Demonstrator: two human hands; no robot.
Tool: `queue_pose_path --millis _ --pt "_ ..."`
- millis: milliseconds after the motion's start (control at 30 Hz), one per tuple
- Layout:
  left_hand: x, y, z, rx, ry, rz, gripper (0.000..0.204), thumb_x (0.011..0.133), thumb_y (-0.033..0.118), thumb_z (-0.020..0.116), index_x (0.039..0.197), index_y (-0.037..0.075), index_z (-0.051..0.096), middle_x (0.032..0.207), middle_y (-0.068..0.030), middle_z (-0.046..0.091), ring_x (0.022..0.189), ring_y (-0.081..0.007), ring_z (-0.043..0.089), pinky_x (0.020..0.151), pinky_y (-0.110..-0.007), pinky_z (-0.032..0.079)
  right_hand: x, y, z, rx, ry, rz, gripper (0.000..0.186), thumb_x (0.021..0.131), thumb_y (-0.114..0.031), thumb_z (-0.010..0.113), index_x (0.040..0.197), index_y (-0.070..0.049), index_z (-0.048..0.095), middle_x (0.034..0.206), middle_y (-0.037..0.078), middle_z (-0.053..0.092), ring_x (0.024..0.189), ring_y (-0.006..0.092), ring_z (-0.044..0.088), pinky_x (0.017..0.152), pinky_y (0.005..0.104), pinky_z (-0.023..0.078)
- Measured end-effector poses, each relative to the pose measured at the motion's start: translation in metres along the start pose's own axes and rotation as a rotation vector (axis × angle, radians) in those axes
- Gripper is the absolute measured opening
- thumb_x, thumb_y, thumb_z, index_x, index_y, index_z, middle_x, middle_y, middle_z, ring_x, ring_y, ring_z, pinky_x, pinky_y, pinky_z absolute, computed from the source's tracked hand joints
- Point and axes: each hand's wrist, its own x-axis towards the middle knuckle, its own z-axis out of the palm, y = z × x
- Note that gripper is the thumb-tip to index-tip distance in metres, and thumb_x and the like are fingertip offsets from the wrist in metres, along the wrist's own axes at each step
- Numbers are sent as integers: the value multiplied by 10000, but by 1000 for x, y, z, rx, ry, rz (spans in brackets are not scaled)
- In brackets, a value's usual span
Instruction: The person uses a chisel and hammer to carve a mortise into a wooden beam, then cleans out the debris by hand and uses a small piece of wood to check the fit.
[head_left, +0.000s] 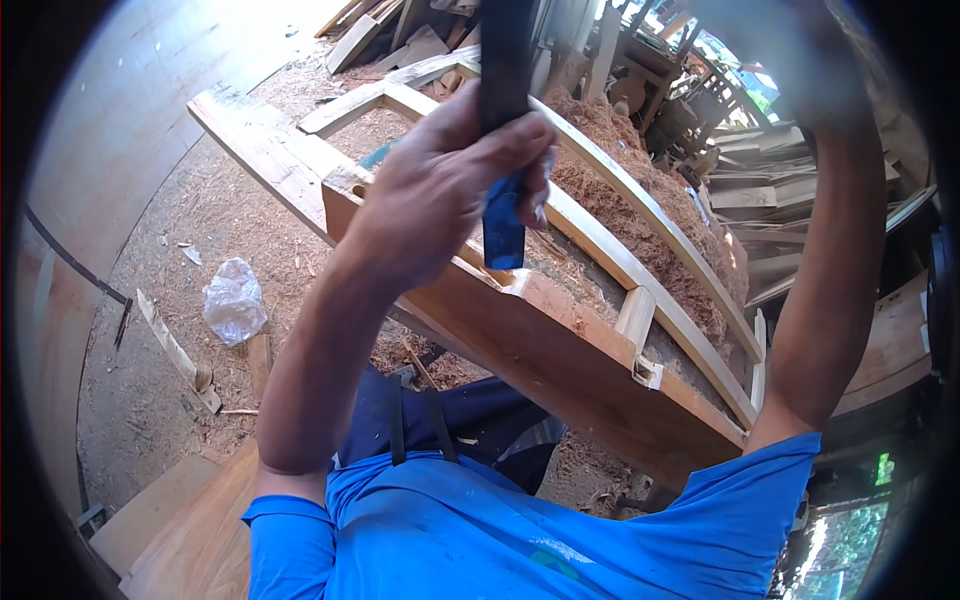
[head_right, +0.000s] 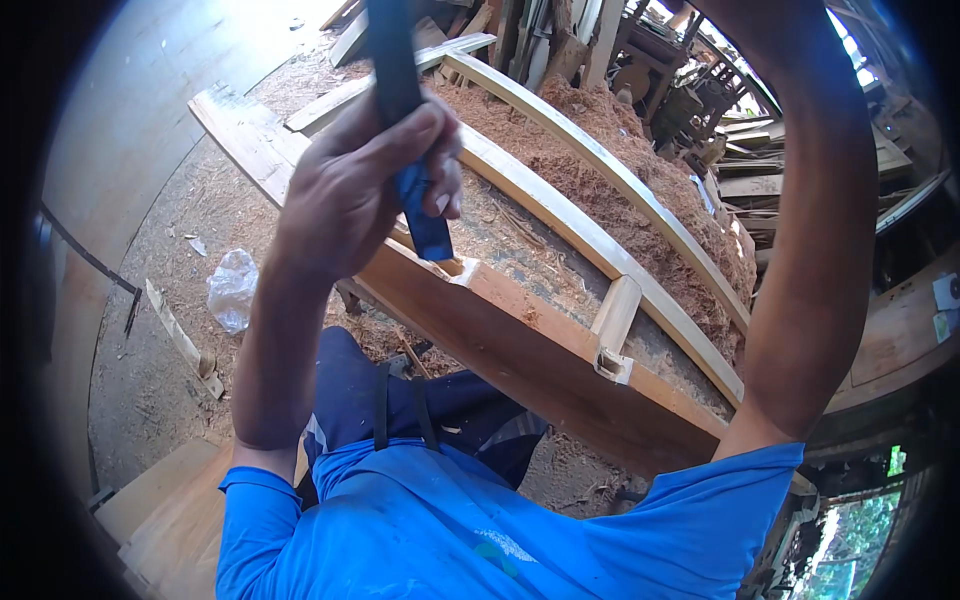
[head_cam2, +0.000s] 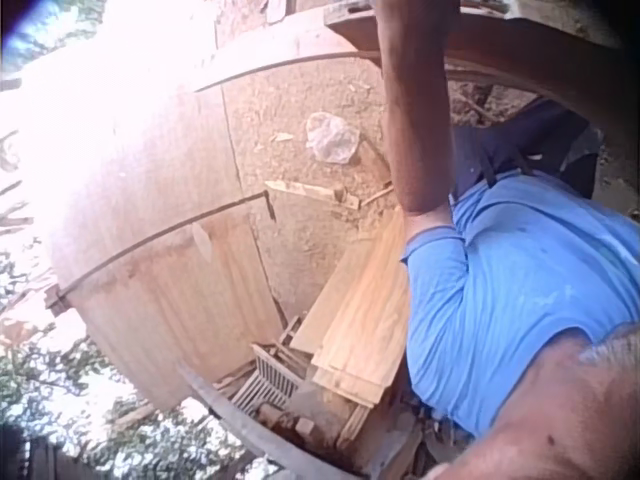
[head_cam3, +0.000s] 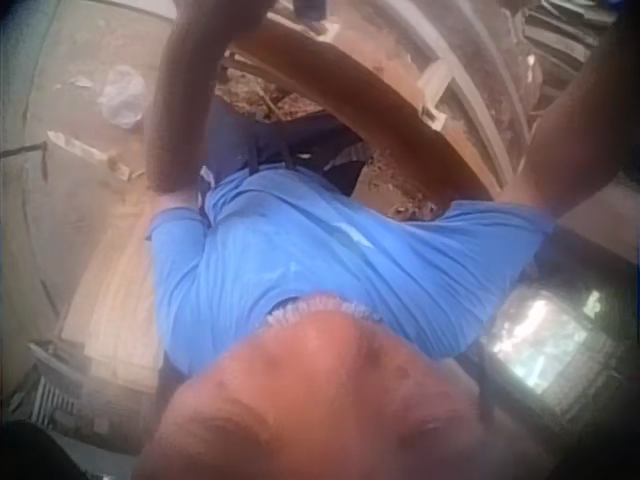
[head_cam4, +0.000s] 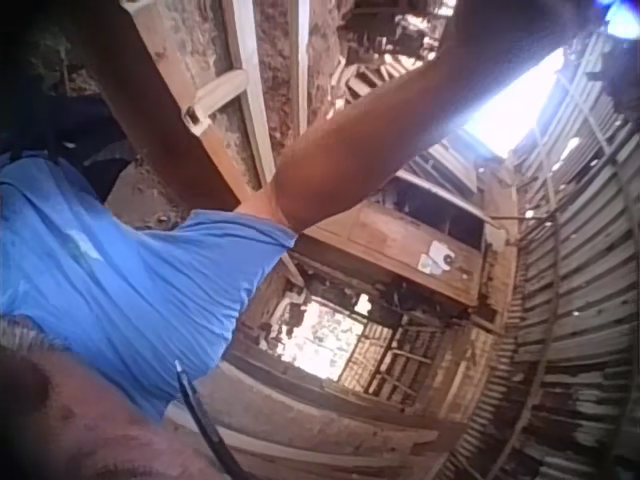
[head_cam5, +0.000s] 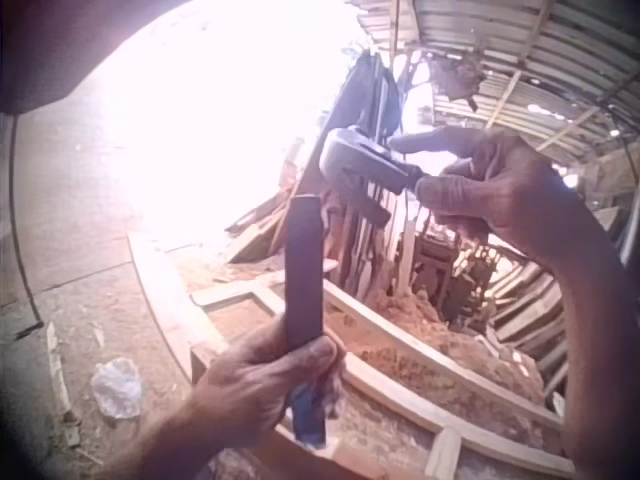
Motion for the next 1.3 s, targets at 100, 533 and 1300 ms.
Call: queue_pose_path --millis 100,533,1300 --pt "21 -5 26 48 -10 -351 470 1038 493 531 799 88 546 564 20 505 417 -55 478 391 -231 436 -32 26 3 -62 297 -174 446 959 -213 684 1361 -34 610 711 7 616 586 90 553 530 197 432" --pt "38 -59 20 214 -266 -510 516 1043 594 421 789 146 453 544 71 378 381 -25 387 332 -191 337 -116 80 -47 -140 367 151 350 1005 -184 628 1331 -56 621 808 -6 624 647 44 458 597 214 331" --pt "35 -68 19 295 -420 -552 443 1052 490 502 850 99 457 594 77 380 437 -9 403 346 -199 342 -120 79 54 -34 20 163 271 1050 -235 561 1234 -44 619 842 44 590 683 32 500 557 169 403"
